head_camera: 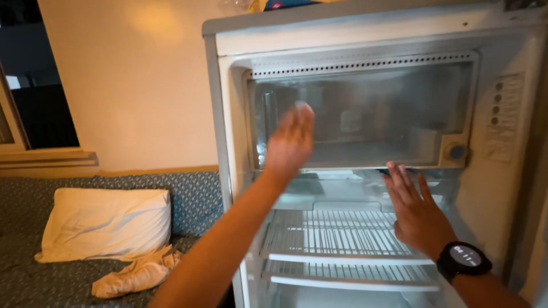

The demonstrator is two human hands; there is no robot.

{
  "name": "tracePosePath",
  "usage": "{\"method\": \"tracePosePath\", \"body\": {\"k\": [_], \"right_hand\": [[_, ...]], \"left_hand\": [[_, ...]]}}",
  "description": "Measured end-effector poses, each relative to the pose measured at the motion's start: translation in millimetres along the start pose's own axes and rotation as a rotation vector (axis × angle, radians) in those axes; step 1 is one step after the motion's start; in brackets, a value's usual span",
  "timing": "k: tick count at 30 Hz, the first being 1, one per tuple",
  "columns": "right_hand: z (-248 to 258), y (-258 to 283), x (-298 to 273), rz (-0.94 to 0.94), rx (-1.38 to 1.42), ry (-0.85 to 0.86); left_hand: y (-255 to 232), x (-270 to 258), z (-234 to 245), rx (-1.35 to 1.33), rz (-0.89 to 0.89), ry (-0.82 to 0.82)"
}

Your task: Cleaning the internal compartments and shelves of a refrigerator and freezer.

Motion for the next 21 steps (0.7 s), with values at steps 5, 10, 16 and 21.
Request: {"method": "tracePosePath", "body": {"k": [5,10,16,21], "right_hand": [[-2.1,-4.6,-3.9,-0.052,-0.034,0.059],[3.1,-2.3,-3.0,0.008,0.044,-0.048],[3.9,-2.9,-1.5,-0.039,0.080,0.047],[1.8,-7.7,-5.1,-0.033,0.083,0.037]], "left_hand": [[64.5,37.7,17.9,0.074,0.159,0.046],[77.6,38.6,48.7,-0.075,0.358,-0.180],[1.4,80.0,31.4,-0.250,0.381,-0.414],[-107.5,153.1,32.1,-0.454,0.222,-0.264]]}}
Point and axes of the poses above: each hand's wrist, its own x-axis towards the middle knuckle, its own z-axis out of the back of the hand, y = z × x, the point moved 5 cm from there along x, towards the middle knuckle, and after that the axes turned 7 degrees about x, right-handed, at the moved point
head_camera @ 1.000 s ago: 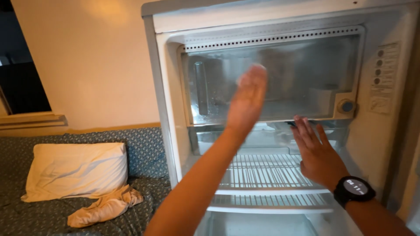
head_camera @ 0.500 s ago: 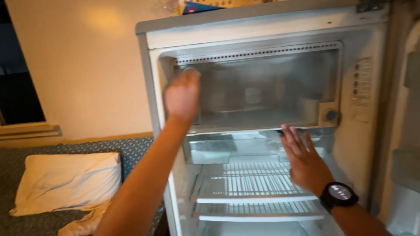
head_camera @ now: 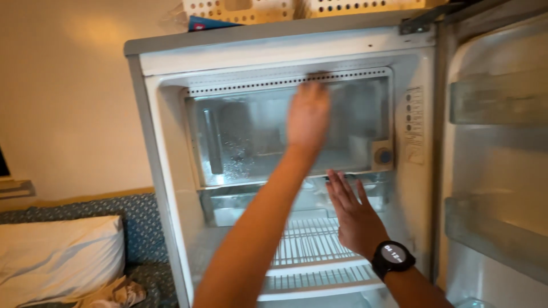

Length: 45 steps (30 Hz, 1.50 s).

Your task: Cleaning the internal compartments and shelves of a refrigerator and freezer.

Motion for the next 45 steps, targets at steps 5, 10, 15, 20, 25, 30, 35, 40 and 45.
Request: {"method": "tracePosePath", "body": {"k": [5,10,15,20,25,30,35,40,45], "right_hand": [[-6.9,-12.1,-3.6,0.000,0.037,-0.013],[-6.0,-9.5,-3.0,0.052,0.041,-0.025],[2.7,-1.1,-2.4,0.024,0.070,-0.022],[4.8,4.1,-2.8,0.023,0.037,-0.035],[8.2,4.5,-3.3,0.005,0.039,-0.039],[12.7,2.8,-5.5,0.005,0.081,-0.043],[9.3,-5.1,-10.5,0.016,0.132,-0.084],[9.3,-6.7,-11.9,0.067,0.203,-0.112],[-2.9,-14.3,-10.1,0.001,0.149,-0.032]], "left_hand": [[-79.8,26.3,-48.9,-0.105,0.010,0.087],[-67.3,26.3,-50.0,-0.142,-0.232,0.077],[48.5,1.5,9.0,0.209,-0.211,0.024],[175.1,-37.9,64.7,0.509,-0.139,0.143],[202.2,-37.4,104.1,0.652,0.020,0.299],[161.0,-33.8,68.4,0.419,0.097,-0.030],[50.9,-8.4,10.9,0.207,-0.014,-0.153],[-58.7,14.6,-50.7,-0.142,-0.079,0.036],[-109.5,34.7,-59.7,-0.073,-0.260,0.000]]}}
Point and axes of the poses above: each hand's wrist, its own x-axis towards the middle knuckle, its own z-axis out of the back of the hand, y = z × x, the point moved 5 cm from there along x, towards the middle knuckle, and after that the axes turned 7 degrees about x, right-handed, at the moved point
